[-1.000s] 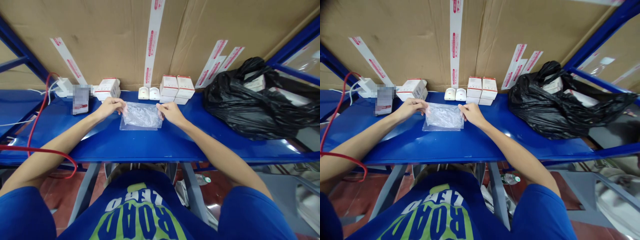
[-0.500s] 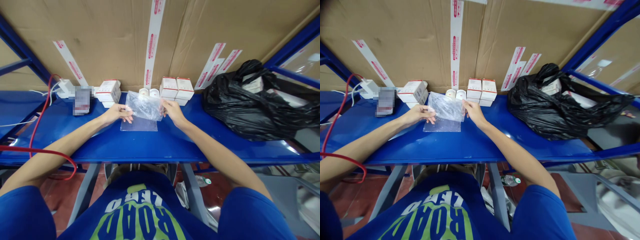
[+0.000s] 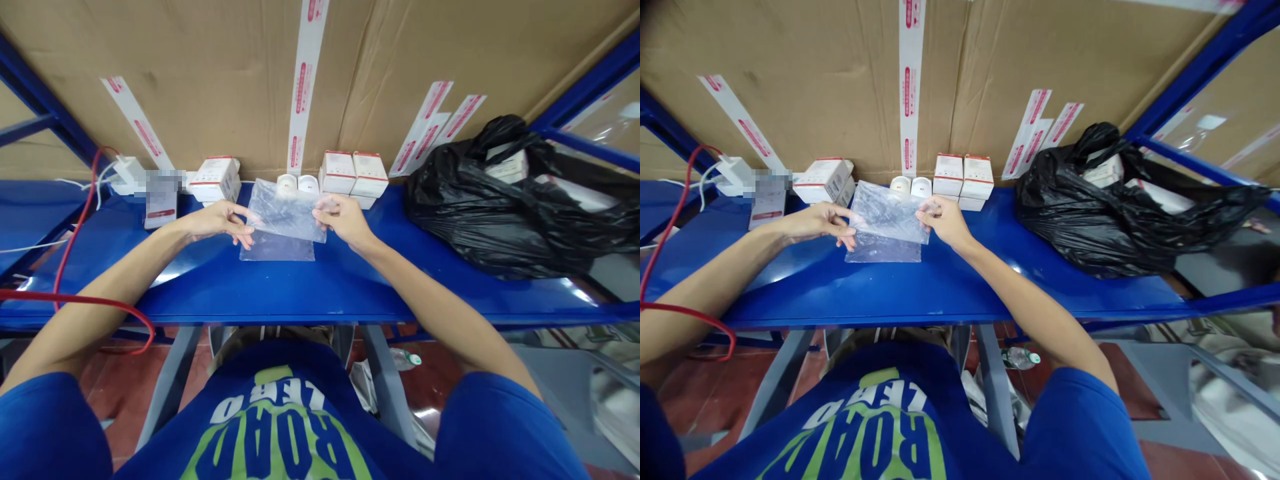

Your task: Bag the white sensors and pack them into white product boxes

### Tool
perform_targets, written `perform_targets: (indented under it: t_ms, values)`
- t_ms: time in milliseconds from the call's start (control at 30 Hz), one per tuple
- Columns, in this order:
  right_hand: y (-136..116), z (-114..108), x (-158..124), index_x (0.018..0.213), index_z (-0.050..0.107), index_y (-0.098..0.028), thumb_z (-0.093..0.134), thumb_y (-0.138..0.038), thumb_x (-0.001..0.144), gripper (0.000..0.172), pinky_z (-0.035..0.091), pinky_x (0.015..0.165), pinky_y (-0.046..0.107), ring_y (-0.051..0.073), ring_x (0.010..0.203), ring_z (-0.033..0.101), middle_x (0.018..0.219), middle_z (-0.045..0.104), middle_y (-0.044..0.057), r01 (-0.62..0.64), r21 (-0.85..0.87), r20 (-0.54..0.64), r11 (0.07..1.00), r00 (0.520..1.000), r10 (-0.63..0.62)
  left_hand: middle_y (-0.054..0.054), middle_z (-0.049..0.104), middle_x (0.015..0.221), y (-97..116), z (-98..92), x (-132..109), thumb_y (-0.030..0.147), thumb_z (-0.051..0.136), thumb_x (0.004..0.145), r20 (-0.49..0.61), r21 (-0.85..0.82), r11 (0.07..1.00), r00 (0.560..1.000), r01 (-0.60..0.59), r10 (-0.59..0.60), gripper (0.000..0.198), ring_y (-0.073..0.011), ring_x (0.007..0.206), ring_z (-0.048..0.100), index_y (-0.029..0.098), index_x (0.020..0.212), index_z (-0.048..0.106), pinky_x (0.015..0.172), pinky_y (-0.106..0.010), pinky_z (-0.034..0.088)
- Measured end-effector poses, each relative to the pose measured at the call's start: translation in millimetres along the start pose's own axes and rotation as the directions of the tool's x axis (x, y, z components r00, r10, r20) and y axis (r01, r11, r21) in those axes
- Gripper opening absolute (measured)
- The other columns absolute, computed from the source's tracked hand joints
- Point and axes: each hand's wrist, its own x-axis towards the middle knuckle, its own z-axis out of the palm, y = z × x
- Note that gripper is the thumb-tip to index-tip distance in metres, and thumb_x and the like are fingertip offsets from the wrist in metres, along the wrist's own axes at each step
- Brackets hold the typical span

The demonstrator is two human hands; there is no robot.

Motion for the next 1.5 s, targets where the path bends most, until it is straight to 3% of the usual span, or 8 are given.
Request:
perform_targets:
  t_ms: [300, 433, 533, 600, 700, 833, 1133, 1500]
  values:
    - [-2.8, 4.4, -4.4, 0.075, 0.058, -0.022, 0.075, -0.023, 0.08, 0.018, 0.049, 0.054, 0.03, 0.012, 0.049, 0.057, 0.058, 0.064, -0.003, -0.078, -0.034, 0.104, 0.996, 0.991, 0.081, -0.005, 0.067, 0.05, 3.7, -8.5, -9.6, 0.048, 0.092, 0.061, 0.199, 0.252, 0.968, 0.978, 0.012, -0.064, 0.034, -0.0157, 0.038, 0.06, 0.022, 0.055, 0.072, 0.038, -0.023, 0.034]
    - [-4.6, 9.7, -6.1, 0.071, 0.056, -0.023, 0.075, -0.018, 0.078, 0.021, 0.046, 0.051, 0.029, 0.01, 0.044, 0.053, 0.054, 0.063, -0.004, -0.12, -0.026, 0.108, 0.992, 0.987, 0.122, -0.002, 0.057, 0.043, 4.6, -8.9, -11.9, 0.052, 0.082, 0.075, -0.067, 0.408, 0.913, 0.997, 0.003, 0.026, 0.045, -0.0136, 0.036, 0.051, 0.022, 0.048, 0.062, 0.043, -0.027, 0.038]
    - [-3.1, 15.3, -6.8, 0.071, 0.056, -0.022, 0.078, -0.016, 0.075, 0.023, 0.047, 0.051, 0.029, 0.011, 0.044, 0.053, 0.053, 0.062, -0.004, -0.156, -0.047, 0.12, 0.987, 0.98, 0.16, -0.005, 0.067, 0.058, -1.4, 8.7, -10.6, 0.052, 0.062, 0.092, -0.347, 0.583, 0.801, 0.85, -0.135, 0.396, 0.043, -0.0164, 0.053, 0.061, 0.021, 0.062, 0.067, 0.065, -0.031, 0.052]
    - [-1.1, 18.4, -7.0, 0.073, 0.059, -0.022, 0.08, -0.018, 0.075, 0.021, 0.048, 0.053, 0.03, 0.013, 0.047, 0.057, 0.054, 0.062, -0.004, -0.135, -0.108, 0.142, 0.985, 0.979, 0.15, -0.01, 0.079, 0.092, -8.7, 26.5, -9.0, 0.05, 0.054, 0.095, -0.301, 0.71, 0.671, 0.77, -0.213, 0.563, 0.04, -0.0236, 0.084, 0.073, 0.018, 0.089, 0.077, 0.089, -0.037, 0.055]
    - [2.2, 20.7, -7.1, 0.083, 0.066, -0.021, 0.079, -0.024, 0.077, 0.015, 0.055, 0.066, 0.035, 0.018, 0.061, 0.065, 0.062, 0.066, -0.002, -0.015, -0.317, 0.127, 0.948, 0.99, 0.058, -0.017, 0.064, 0.146, -22.3, 51.3, -5.8, 0.056, 0.046, 0.099, -0.032, 0.828, 0.469, 0.809, -0.308, 0.587, 0.059, -0.0343, 0.139, 0.056, 0.014, 0.133, 0.069, 0.117, -0.047, 0.042]
    - [5.1, 21.2, -8.3, 0.115, 0.07, -0.019, 0.069, -0.028, 0.086, 0.031, 0.055, 0.099, 0.052, 0.03, 0.106, 0.071, 0.109, 0.077, 0.011, 0.17, -0.56, 0.094, 0.811, 0.985, -0.141, -0.015, 0.029, 0.172, -37.2, 67.1, -2.1, 0.064, 0.033, 0.105, 0.121, 0.897, 0.35, 0.91, -0.271, 0.397, 0.075, -0.0338, 0.161, 0.024, 0.014, 0.16, 0.041, 0.13, -0.053, 0.021]
    - [18.2, 22.9, -22.6, 0.161, 0.039, -0.012, 0.053, -0.065, 0.095, 0.086, 0.014, 0.132, 0.063, 0.037, 0.162, 0.02, 0.172, 0.032, 0.017, 0.395, -0.565, 0.51, 0.724, 0.857, -0.07, -0.005, 0.008, 0.177, -47.7, 65.2, 7.8, 0.065, 0.014, 0.107, 0.167, 0.879, 0.406, 0.959, -0.249, 0.227, 0.076, -0.0315, 0.164, 0.006, 0.02, 0.169, 0.014, 0.133, -0.053, 0.006]
    - [27.2, 26.9, -22.7, 0.168, 0.023, -0.012, 0.026, -0.071, 0.101, 0.089, 0.01, 0.133, 0.06, 0.036, 0.163, 0.012, 0.176, 0.016, 0.013, 0.392, -0.551, 0.577, 0.737, 0.817, -0.004, -0.009, 0.023, 0.174, -50.9, 59.1, 12.0, 0.059, 0.012, 0.109, 0.084, 0.907, 0.37, 0.948, -0.2, 0.307, 0.072, -0.0326, 0.161, 0.021, 0.018, 0.165, 0.031, 0.13, -0.054, 0.02]
